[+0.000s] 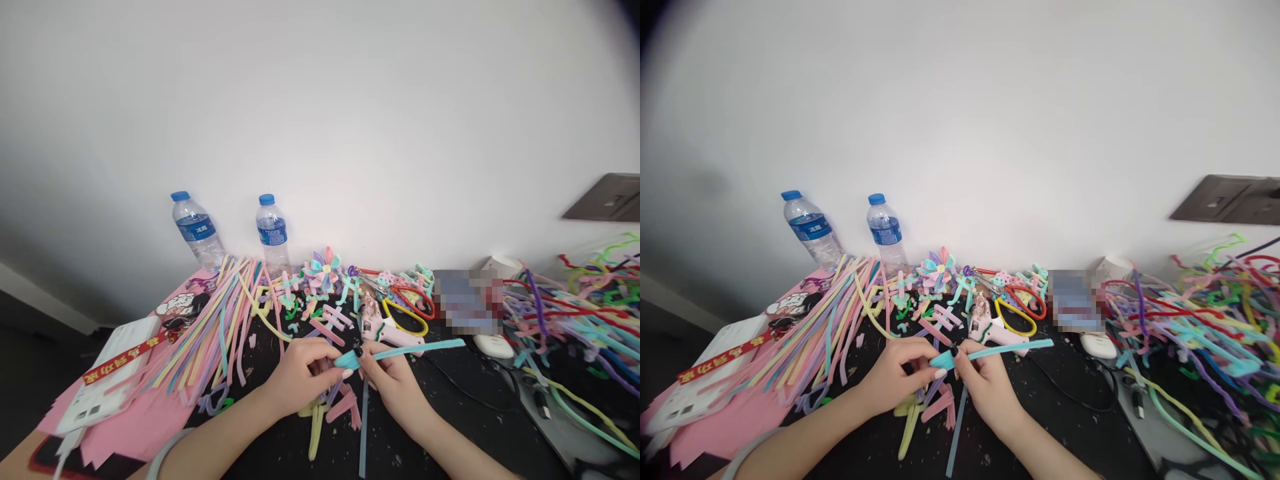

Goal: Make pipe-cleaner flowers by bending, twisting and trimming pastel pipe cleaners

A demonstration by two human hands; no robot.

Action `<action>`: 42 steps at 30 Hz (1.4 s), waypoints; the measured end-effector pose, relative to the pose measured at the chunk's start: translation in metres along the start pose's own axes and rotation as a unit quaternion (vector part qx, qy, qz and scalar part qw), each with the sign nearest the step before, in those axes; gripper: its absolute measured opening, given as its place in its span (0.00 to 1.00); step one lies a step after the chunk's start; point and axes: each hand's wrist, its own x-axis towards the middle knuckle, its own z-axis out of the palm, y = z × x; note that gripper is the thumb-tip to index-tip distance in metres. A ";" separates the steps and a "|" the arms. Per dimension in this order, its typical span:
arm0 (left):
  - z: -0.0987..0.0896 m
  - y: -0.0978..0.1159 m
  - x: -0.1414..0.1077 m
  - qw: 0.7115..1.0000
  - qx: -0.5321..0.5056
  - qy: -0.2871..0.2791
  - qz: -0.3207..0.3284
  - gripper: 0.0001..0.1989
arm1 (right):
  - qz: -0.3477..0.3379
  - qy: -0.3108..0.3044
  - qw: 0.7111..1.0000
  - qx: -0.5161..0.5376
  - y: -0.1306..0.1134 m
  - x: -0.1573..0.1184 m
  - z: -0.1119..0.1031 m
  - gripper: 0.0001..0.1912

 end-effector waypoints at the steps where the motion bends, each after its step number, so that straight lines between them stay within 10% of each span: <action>1: 0.000 0.000 0.000 1.000 -0.004 -0.002 -0.002 0.09 | -0.012 -0.002 1.000 -0.018 -0.001 0.000 0.000 0.20; 11: -0.001 -0.001 0.003 0.995 0.054 -0.069 0.052 0.12 | -0.070 -0.103 0.986 -0.112 -0.013 -0.001 -0.001 0.18; 17: -0.001 -0.001 0.001 0.993 0.065 -0.084 0.043 0.13 | -0.077 -0.043 0.985 -0.149 -0.007 0.001 -0.008 0.20; 35: 0.005 -0.009 0.000 0.990 0.050 -0.090 0.094 0.12 | -0.088 -0.144 0.983 -0.068 -0.007 -0.002 -0.001 0.17; 42: 0.002 -0.003 -0.001 0.995 0.022 -0.090 0.049 0.14 | -0.069 -0.042 0.996 -0.048 -0.004 -0.001 0.000 0.11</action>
